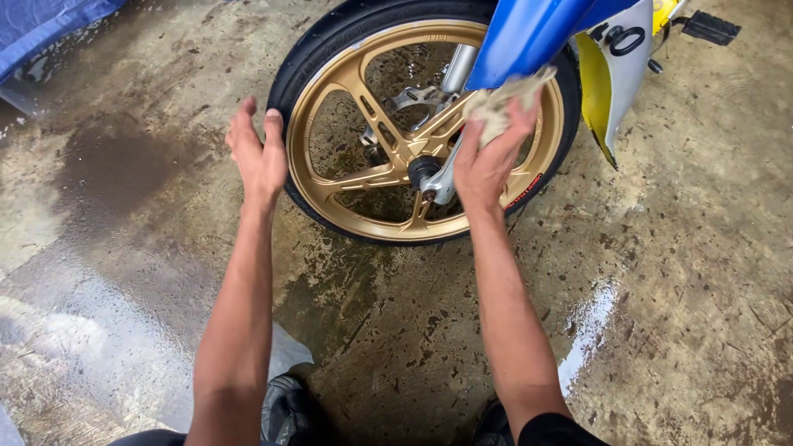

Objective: The person wipes the gold front wheel, blue fender, and brake caliper of a motorcycle using a cloth. They clean the spokes, rim, and surrounding areas thoroughly.

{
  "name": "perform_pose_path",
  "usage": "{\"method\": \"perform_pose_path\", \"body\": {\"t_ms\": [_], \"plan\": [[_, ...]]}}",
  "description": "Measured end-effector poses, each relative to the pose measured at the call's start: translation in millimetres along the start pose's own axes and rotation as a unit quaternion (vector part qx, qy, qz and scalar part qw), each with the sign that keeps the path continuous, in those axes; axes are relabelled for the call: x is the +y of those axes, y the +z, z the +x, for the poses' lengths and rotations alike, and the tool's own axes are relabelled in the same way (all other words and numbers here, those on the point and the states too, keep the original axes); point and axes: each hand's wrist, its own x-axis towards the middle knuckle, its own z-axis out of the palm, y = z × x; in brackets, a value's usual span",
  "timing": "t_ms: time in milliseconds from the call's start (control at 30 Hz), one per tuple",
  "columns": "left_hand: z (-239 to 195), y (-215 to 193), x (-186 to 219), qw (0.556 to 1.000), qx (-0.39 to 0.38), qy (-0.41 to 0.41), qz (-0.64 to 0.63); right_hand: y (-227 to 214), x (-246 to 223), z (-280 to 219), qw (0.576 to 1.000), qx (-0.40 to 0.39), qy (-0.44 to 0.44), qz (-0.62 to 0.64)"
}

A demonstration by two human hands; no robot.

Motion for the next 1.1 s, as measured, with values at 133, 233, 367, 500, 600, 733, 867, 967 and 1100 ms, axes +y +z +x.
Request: {"method": "perform_pose_path", "body": {"t_ms": [133,233,367,500,600,733,867,967,1100], "plan": [[15,2,-8,0.994,-0.097,-0.043,-0.009,-3,15,-58,1.000,-0.027,-0.014,-0.005],[12,-6,12,0.988,-0.132,-0.073,-0.016,-20,24,-82,0.992,-0.096,0.074,0.041],[12,-7,3,0.984,-0.153,-0.085,-0.033,-26,7,-52,0.985,-0.107,0.127,0.055],[5,-21,-2,0.982,-0.160,-0.089,-0.042,-30,-14,-30,0.986,-0.072,0.131,0.068],[1,-37,-11,0.979,-0.174,-0.070,-0.073,-37,-11,-28,0.986,-0.059,0.143,0.056],[-13,-72,13,0.940,-0.292,0.033,-0.176,-57,-19,-23,0.987,-0.036,0.150,0.044],[-38,-96,70,0.860,-0.451,0.078,-0.225,-78,-3,-22,0.981,-0.012,0.188,0.054],[-42,-84,79,0.805,-0.545,0.092,-0.217,-93,-37,-9,0.971,-0.012,0.240,0.010],[-63,-59,110,0.756,-0.612,0.107,-0.206,-118,-14,-9,0.962,0.011,0.273,0.009]]}}
